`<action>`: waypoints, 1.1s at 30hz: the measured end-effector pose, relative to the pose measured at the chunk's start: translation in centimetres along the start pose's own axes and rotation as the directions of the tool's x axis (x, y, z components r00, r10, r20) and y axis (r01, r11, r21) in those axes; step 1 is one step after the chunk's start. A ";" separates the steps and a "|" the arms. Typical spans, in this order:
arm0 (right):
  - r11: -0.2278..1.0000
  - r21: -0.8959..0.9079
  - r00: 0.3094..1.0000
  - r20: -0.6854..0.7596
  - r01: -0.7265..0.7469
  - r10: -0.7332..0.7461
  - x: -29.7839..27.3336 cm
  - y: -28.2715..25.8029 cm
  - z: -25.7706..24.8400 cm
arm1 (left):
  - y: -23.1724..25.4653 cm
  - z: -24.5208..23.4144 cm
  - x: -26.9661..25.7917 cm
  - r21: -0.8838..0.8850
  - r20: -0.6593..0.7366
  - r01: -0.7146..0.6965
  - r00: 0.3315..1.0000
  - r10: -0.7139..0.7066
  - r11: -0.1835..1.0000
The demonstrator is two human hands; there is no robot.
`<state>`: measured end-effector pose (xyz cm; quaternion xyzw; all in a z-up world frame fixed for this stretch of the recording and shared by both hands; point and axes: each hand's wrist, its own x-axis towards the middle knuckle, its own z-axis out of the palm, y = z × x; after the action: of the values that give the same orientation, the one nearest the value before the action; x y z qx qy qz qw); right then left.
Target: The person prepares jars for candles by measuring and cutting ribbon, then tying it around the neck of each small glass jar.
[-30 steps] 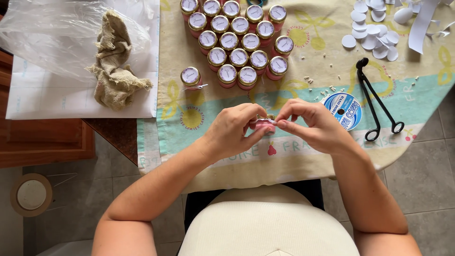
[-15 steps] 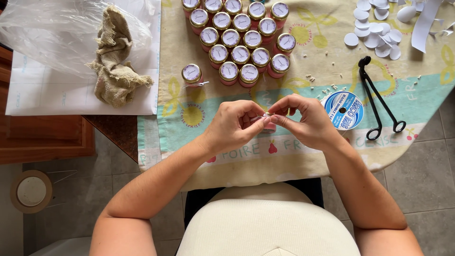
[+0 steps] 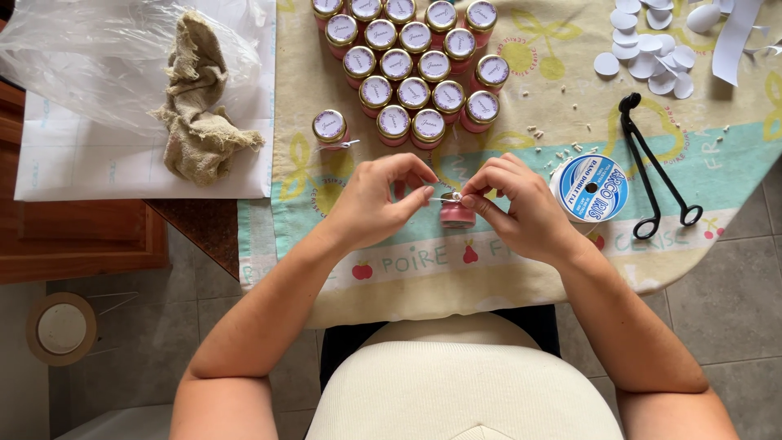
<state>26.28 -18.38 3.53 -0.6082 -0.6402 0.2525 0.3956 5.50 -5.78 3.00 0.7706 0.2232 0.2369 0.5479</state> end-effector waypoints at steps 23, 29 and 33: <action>0.964 -0.150 0.975 0.020 0.221 -0.221 -0.1 -0.3 0.3 | 1.1 2.2 -0.5 0.149 -0.117 -0.210 0.967 0.228 0.966; 0.979 -0.098 0.982 -0.045 0.179 -0.184 -0.2 -1.3 0.5 | 0.2 2.6 -0.6 0.128 -0.171 -0.108 0.977 0.129 0.986; 0.992 -0.015 0.990 -0.062 0.122 -0.123 -0.4 -0.6 0.9 | 0.8 2.4 -0.7 0.117 -0.176 -0.081 0.979 0.101 0.990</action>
<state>25.18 -18.70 3.48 -0.5776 -0.6649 0.2049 0.4270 6.50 -8.23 2.99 0.7839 0.2492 0.3185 0.4711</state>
